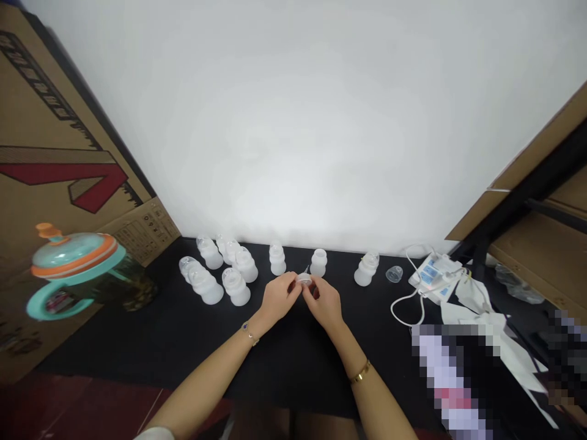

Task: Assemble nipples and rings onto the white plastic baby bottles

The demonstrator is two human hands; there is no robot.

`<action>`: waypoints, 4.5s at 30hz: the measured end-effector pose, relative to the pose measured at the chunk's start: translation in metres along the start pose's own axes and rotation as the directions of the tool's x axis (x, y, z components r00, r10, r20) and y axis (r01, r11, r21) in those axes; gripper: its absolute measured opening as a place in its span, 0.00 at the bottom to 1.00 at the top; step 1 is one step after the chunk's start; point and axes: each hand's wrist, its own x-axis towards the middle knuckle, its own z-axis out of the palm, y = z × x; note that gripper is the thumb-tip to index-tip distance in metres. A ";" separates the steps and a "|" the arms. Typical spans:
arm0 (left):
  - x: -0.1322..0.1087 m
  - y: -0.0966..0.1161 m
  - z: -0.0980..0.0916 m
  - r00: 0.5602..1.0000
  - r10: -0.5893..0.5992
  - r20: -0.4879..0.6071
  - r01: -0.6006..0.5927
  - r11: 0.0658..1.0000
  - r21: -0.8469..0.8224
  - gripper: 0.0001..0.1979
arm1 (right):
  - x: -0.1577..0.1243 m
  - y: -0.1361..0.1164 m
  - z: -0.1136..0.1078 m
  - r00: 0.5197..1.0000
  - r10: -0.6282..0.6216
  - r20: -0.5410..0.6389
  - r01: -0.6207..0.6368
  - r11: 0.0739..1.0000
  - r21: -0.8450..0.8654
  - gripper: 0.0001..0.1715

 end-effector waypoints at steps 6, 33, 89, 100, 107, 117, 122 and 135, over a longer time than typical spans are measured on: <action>0.000 0.001 -0.003 0.996 0.077 -0.046 -0.071 0.991 0.113 0.08 | 0.001 0.001 -0.001 1.000 0.009 0.025 -0.009 1.000 0.028 0.16; 0.002 -0.004 0.004 0.997 -0.066 0.038 0.074 0.950 -0.302 0.11 | 0.003 0.001 0.000 1.000 0.024 0.009 -0.024 0.998 0.064 0.17; 0.002 -0.001 0.005 0.989 -0.146 0.008 0.145 0.973 -0.181 0.10 | 0.002 0.001 0.001 1.000 0.028 -0.003 -0.028 0.999 0.029 0.16; 0.003 -0.003 0.008 0.984 -0.161 0.076 0.177 0.935 -0.308 0.11 | 0.003 0.005 0.003 0.999 0.035 0.030 -0.037 0.996 0.077 0.17; 0.001 -0.003 0.009 0.988 -0.140 0.061 0.152 0.943 -0.295 0.13 | 0.002 0.005 0.003 0.999 0.026 0.036 -0.028 0.998 0.061 0.18; -0.002 -0.002 0.013 0.989 -0.141 0.043 0.148 0.946 -0.288 0.14 | 0.001 0.005 0.004 0.998 0.032 0.053 -0.034 0.999 0.034 0.18; -0.002 -0.002 0.014 0.990 -0.139 0.030 0.142 0.949 -0.282 0.13 | 0.001 0.003 0.003 0.999 0.026 0.047 -0.026 1.000 0.010 0.18; -0.005 -0.004 0.018 0.993 -0.121 0.010 0.120 0.970 -0.210 0.13 | 0.000 0.004 0.007 0.999 0.010 0.049 -0.010 1.000 0.014 0.17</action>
